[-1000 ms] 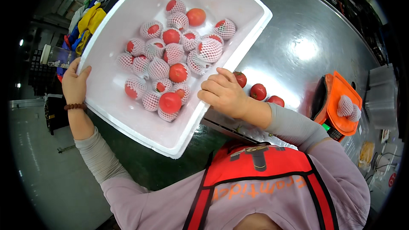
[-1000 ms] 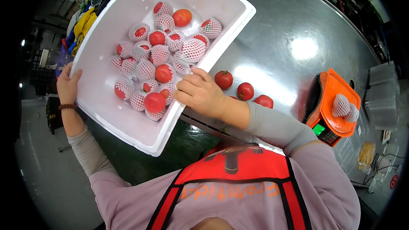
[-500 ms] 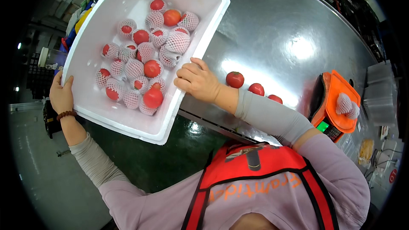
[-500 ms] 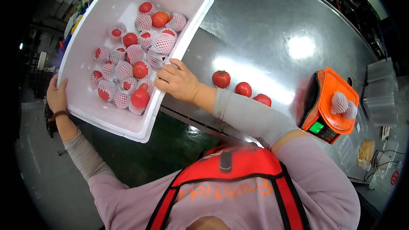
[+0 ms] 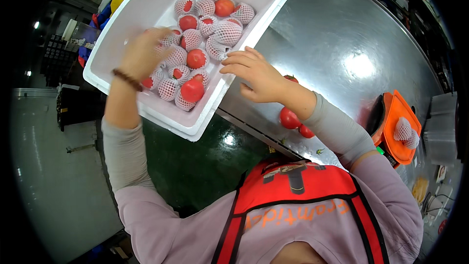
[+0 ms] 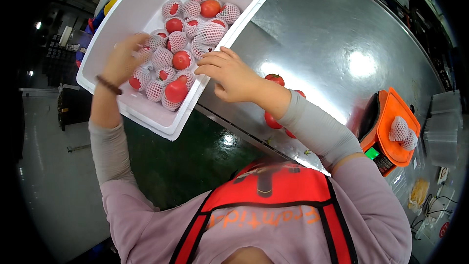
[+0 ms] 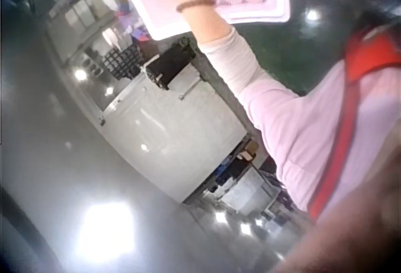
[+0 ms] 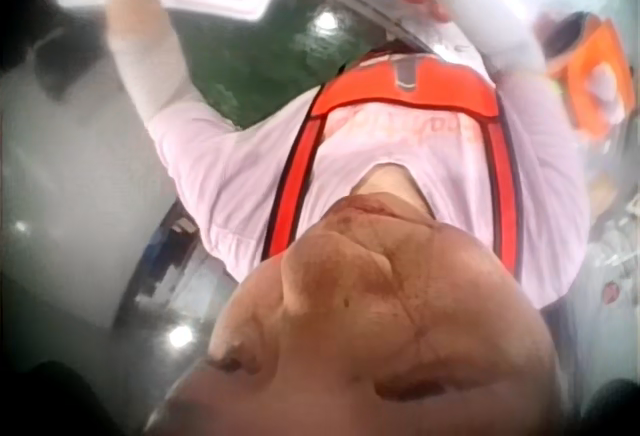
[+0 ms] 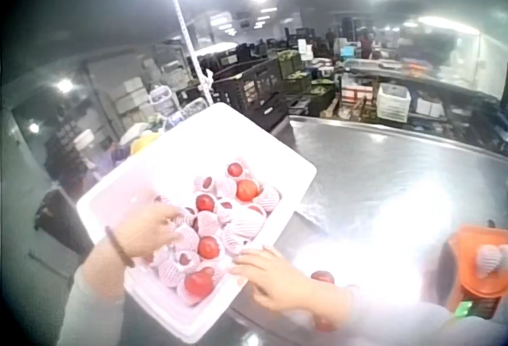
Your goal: The person wraps individual apples in white foam nets, places them on a digital scale, and then transfers them into clear plastic containers. The person repeats this process multiple times, handling apples, foam nets, a scale, and plastic containers.
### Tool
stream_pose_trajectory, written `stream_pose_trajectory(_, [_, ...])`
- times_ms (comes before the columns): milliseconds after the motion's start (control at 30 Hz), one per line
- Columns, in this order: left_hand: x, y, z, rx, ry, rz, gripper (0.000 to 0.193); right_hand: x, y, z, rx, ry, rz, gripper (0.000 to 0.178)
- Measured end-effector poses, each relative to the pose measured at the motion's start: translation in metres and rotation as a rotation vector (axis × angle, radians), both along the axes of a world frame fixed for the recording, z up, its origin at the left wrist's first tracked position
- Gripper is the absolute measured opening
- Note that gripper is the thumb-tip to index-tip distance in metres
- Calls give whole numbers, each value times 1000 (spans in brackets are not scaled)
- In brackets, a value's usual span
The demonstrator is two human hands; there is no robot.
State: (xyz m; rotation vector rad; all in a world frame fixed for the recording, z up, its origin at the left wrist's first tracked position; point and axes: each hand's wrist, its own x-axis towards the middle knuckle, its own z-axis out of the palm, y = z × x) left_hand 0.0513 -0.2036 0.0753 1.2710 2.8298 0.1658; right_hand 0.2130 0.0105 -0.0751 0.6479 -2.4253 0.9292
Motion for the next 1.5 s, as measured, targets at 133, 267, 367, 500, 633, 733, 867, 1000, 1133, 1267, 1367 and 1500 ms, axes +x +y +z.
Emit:
stream_pose_trajectory(133, [-33, 34, -37, -354, -122, -53, 41, 20, 4, -5, -155, 10, -60, 47])
stream_pose_trajectory(267, [-75, 56, -82, -208, -89, 115, 56, 51, 11, -25, -309, -84, -127, 43])
stream_pose_trajectory(367, [-85, 91, -146, 103, -273, -12, 76, 86, 26, -42, -333, -175, -200, 37])
stream_pose_trajectory(500, [-61, 138, -188, 24, -148, -64, 74, 133, 46, -67, -412, -340, -261, 29])
stream_pose_trajectory(633, [-73, 127, -181, -27, -112, -95, 62, 170, 61, -81, -465, -404, -294, 25])
stream_pose_trajectory(733, [-60, 115, -152, 583, -624, 146, 62, 190, 79, -87, -587, -487, -356, 23])
stream_pose_trajectory(867, [27, 143, -55, 1112, -1058, 85, 66, 186, 103, -69, -834, -538, -360, 26])
stream_pose_trajectory(1000, [124, 172, -86, 1299, -1282, -205, 79, 155, 106, 2, -1451, -625, -77, 40])
stream_pose_trajectory(1133, [205, 179, -137, 1368, -1281, -203, 88, 143, 88, 18, -1617, -512, -71, 44])
stream_pose_trajectory(1267, [242, 181, -147, 1274, -1388, -61, 73, 154, 80, -2, -1105, -200, -539, 28])
stream_pose_trajectory(1367, [256, 178, -167, 1273, -1532, 73, 65, 161, 76, -12, -665, 69, -707, 12])
stream_pose_trajectory(1500, [262, 166, -177, 1347, -1996, 88, 65, 167, 99, -18, -503, 28, -873, 10])
